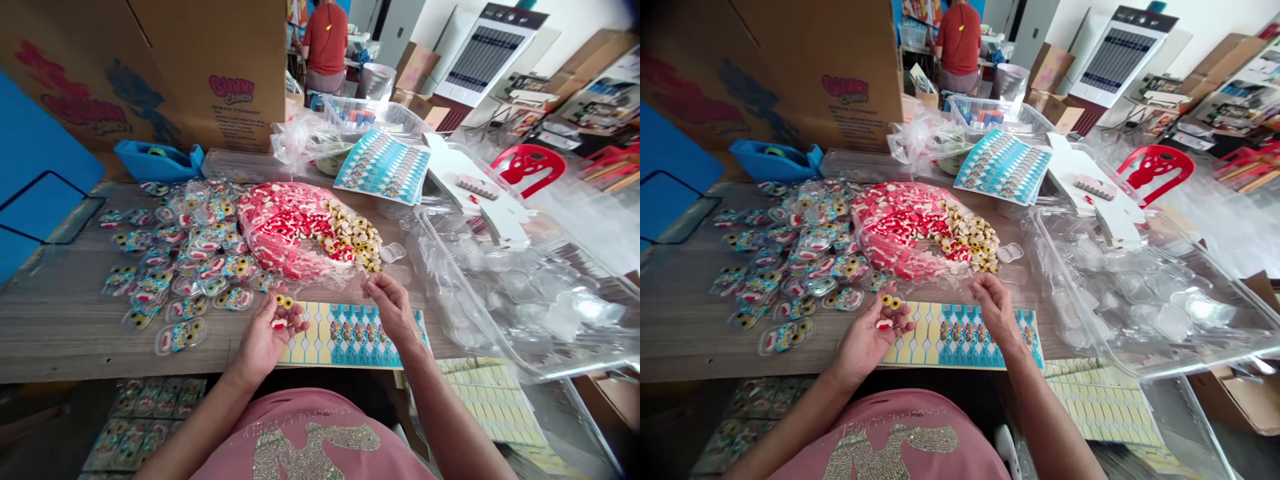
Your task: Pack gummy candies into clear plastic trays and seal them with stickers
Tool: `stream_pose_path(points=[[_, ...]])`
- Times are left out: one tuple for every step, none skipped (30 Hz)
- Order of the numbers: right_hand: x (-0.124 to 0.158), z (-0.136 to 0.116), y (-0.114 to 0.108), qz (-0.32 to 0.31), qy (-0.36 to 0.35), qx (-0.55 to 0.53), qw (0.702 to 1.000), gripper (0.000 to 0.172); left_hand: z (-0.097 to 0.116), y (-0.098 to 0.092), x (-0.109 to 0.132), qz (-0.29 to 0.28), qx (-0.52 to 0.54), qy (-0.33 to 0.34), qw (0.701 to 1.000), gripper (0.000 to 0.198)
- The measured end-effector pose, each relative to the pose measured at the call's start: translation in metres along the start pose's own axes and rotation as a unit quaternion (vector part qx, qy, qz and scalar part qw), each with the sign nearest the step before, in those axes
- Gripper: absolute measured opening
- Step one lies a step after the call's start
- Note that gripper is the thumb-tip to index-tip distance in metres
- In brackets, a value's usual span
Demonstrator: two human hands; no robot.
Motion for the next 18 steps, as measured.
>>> stream_pose_path(points=[[0.003,-0.006,0.013,-0.016,0.028,-0.081,0.996,0.022,-0.001,0.003,-0.001,0.000,0.014,-0.005,1.000,0.020],[0.007,-0.013,0.028,-0.035,0.052,-0.147,0.987,0.022,-0.002,0.006,-0.001,-0.001,0.028,-0.010,1.000,0.021],[0.012,-0.020,0.044,-0.055,0.073,-0.196,0.976,0.023,-0.003,0.009,-0.002,-0.003,0.045,-0.013,0.999,0.024],[0.017,-0.027,0.060,-0.072,0.092,-0.228,0.967,0.023,-0.004,0.012,-0.004,-0.012,0.061,-0.014,0.998,0.027],[0.022,-0.033,0.074,-0.084,0.107,-0.246,0.960,0.022,-0.004,0.014,-0.005,-0.021,0.078,-0.008,0.997,0.030],[0.026,-0.039,0.087,-0.089,0.116,-0.254,0.956,0.021,-0.003,0.015,-0.006,-0.025,0.095,0.004,0.995,0.031],[0.029,-0.043,0.097,-0.090,0.120,-0.257,0.955,0.020,-0.002,0.014,-0.006,-0.025,0.111,0.016,0.993,0.032],[0.031,-0.045,0.106,-0.089,0.120,-0.256,0.955,0.019,-0.002,0.013,-0.007,-0.019,0.127,0.025,0.991,0.031],[0.032,-0.045,0.112,-0.087,0.117,-0.252,0.957,0.018,-0.002,0.010,-0.007,-0.010,0.142,0.027,0.989,0.029],[0.033,-0.043,0.116,-0.085,0.113,-0.244,0.959,0.018,-0.001,0.007,-0.006,-0.001,0.154,0.022,0.988,0.028],[0.033,-0.040,0.119,-0.081,0.110,-0.232,0.963,0.018,-0.002,0.004,-0.006,0.005,0.163,0.012,0.986,0.027],[0.032,-0.035,0.121,-0.075,0.109,-0.215,0.968,0.018,-0.002,0.001,-0.005,0.008,0.170,0.001,0.985,0.028],[0.031,-0.031,0.122,-0.068,0.108,-0.197,0.972,0.019,-0.002,-0.002,-0.005,0.008,0.175,-0.012,0.984,0.028],[0.030,-0.026,0.122,-0.060,0.108,-0.177,0.976,0.020,-0.002,-0.004,-0.004,0.006,0.178,-0.024,0.984,0.030],[0.030,-0.022,0.122,-0.056,0.107,-0.159,0.980,0.022,-0.002,-0.005,-0.004,0.002,0.179,-0.034,0.983,0.031],[0.030,-0.019,0.122,-0.055,0.106,-0.142,0.983,0.023,-0.002,-0.005,-0.004,-0.002,0.178,-0.043,0.983,0.032],[0.030,-0.017,0.122,-0.056,0.103,-0.126,0.985,0.023,-0.002,-0.006,-0.004,-0.006,0.177,-0.050,0.983,0.033],[0.030,-0.016,0.121,-0.056,0.096,-0.110,0.988,0.021,-0.002,-0.006,-0.004,-0.009,0.176,-0.055,0.983,0.035]])
Point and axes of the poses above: each hand's wrist, its own x-axis away from the middle knuckle, its own y-axis out of the palm, z = x × y, the point moved 2 cm from there along -x, towards the middle knuckle, and after that the axes turned 1 degree about -z, right-handed, at the moved point
